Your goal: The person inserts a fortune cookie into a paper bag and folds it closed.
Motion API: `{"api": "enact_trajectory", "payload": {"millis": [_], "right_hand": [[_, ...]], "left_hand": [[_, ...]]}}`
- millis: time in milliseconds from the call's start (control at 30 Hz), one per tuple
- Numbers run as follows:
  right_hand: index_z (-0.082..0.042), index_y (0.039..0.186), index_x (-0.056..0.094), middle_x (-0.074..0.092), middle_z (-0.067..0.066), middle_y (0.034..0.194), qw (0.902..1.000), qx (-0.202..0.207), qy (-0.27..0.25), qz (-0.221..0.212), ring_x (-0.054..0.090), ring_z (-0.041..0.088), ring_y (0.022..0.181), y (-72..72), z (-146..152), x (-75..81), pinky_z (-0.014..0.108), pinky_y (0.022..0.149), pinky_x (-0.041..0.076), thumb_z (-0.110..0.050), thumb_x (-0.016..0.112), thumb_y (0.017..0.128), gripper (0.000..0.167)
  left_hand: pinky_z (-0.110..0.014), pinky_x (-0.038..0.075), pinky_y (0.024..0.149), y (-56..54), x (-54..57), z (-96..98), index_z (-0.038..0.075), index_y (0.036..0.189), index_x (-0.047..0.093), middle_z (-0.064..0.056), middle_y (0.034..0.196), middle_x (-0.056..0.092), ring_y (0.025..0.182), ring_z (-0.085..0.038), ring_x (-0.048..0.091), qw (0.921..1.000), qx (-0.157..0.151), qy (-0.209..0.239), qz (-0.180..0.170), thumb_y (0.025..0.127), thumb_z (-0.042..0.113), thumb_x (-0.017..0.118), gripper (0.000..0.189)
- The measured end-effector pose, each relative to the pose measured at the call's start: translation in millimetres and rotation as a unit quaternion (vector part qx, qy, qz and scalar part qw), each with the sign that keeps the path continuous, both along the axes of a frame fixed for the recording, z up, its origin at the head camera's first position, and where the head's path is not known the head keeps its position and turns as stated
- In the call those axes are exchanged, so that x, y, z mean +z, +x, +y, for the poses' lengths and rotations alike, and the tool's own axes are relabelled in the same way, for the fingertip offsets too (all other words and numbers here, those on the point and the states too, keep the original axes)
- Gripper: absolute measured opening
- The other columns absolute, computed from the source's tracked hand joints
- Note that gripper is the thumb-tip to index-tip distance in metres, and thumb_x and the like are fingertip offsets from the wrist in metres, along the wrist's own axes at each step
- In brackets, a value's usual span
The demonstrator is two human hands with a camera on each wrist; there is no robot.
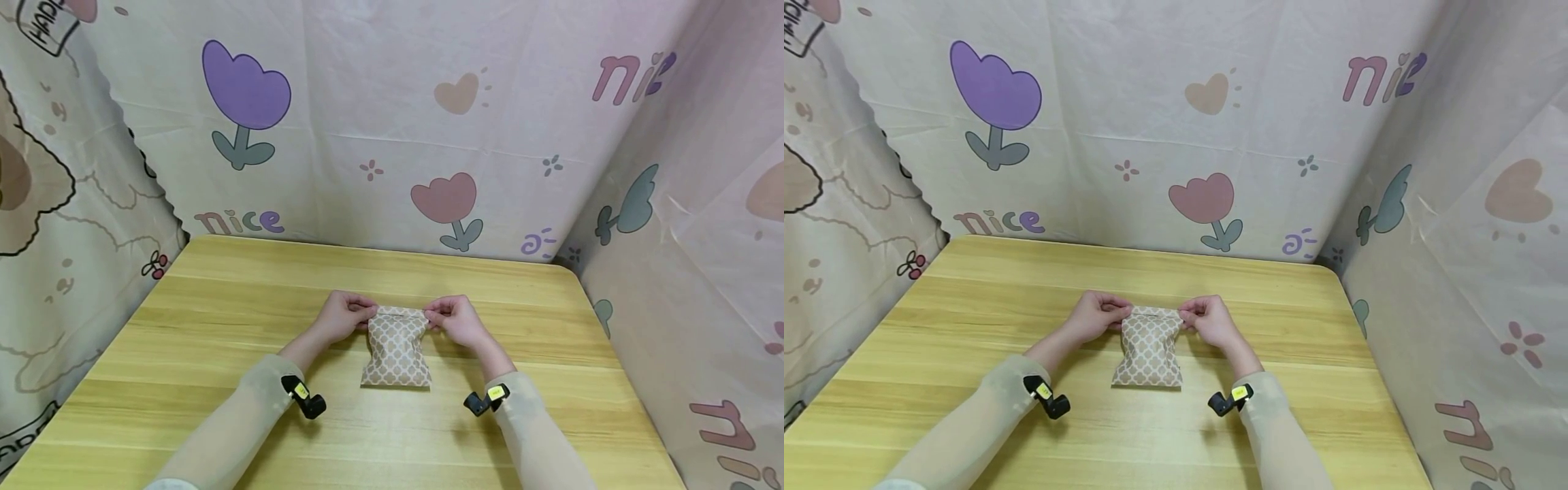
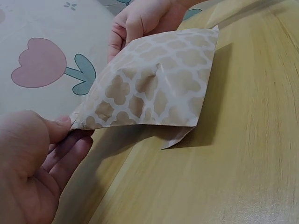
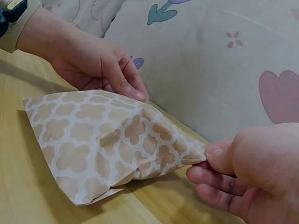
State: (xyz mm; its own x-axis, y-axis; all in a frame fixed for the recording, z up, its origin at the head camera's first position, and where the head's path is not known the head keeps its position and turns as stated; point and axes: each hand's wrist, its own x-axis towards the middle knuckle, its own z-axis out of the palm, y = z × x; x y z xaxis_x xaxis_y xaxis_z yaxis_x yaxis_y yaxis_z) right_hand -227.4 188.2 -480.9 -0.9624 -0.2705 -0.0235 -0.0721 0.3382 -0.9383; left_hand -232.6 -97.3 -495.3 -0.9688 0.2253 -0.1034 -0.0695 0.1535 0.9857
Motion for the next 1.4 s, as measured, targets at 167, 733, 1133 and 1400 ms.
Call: {"api": "enact_trajectory", "payload": {"millis": [167, 733, 1133, 1400], "right_hand": [[0.015, 0.109, 0.072, 0.076, 0.017, 0.089, 1.0, 0.004, -0.002, -0.007, 0.073, 0.026, 0.077, -0.7, -1, -1.2, 0.035, 0.07, 0.065, 0.007, 0.066, 0.1, 0.013], [0.016, 0.118, 0.069, 0.076, 0.017, 0.093, 0.9989, 0.006, -0.027, -0.037, 0.074, 0.026, 0.08, -1.4, -1, -4.6, 0.033, 0.071, 0.065, 0.006, 0.063, 0.103, 0.019], [0.017, 0.121, 0.067, 0.074, 0.022, 0.098, 0.9986, 0.003, -0.035, -0.04, 0.075, 0.03, 0.082, 2.5, 3, -1.4, 0.036, 0.073, 0.065, 0.003, 0.059, 0.106, 0.022], [0.02, 0.126, 0.062, 0.073, 0.029, 0.108, 0.9978, 0.006, -0.046, -0.047, 0.074, 0.03, 0.084, 4.6, 7, -0.1, 0.035, 0.075, 0.065, 0.003, 0.057, 0.107, 0.027]], "left_hand": [[-0.034, 0.066, 0.075, -1.2, -2.4, -2.7, -0.008, 0.113, 0.075, -0.014, 0.099, 0.077, 0.083, -0.02, 0.075, 1.0, -0.003, 0.003, -0.007, 0.099, 0.002, 0.074, 0.017], [-0.037, 0.065, 0.082, -1.1, -0.6, -10.0, -0.012, 0.119, 0.071, -0.018, 0.104, 0.076, 0.089, -0.023, 0.075, 0.9998, -0.009, 0.014, -0.015, 0.101, 0.003, 0.071, 0.023], [-0.036, 0.064, 0.084, 1.0, 4.0, -15.7, -0.015, 0.123, 0.068, -0.023, 0.108, 0.076, 0.099, -0.029, 0.076, 1.0, -0.007, 0.001, 0.005, 0.102, 0.004, 0.071, 0.028], [-0.038, 0.064, 0.087, 5.0, 7.7, -19.7, -0.013, 0.123, 0.069, -0.022, 0.108, 0.076, 0.101, -0.031, 0.075, 0.9995, -0.011, -0.019, 0.02, 0.101, 0.007, 0.072, 0.03]]}}
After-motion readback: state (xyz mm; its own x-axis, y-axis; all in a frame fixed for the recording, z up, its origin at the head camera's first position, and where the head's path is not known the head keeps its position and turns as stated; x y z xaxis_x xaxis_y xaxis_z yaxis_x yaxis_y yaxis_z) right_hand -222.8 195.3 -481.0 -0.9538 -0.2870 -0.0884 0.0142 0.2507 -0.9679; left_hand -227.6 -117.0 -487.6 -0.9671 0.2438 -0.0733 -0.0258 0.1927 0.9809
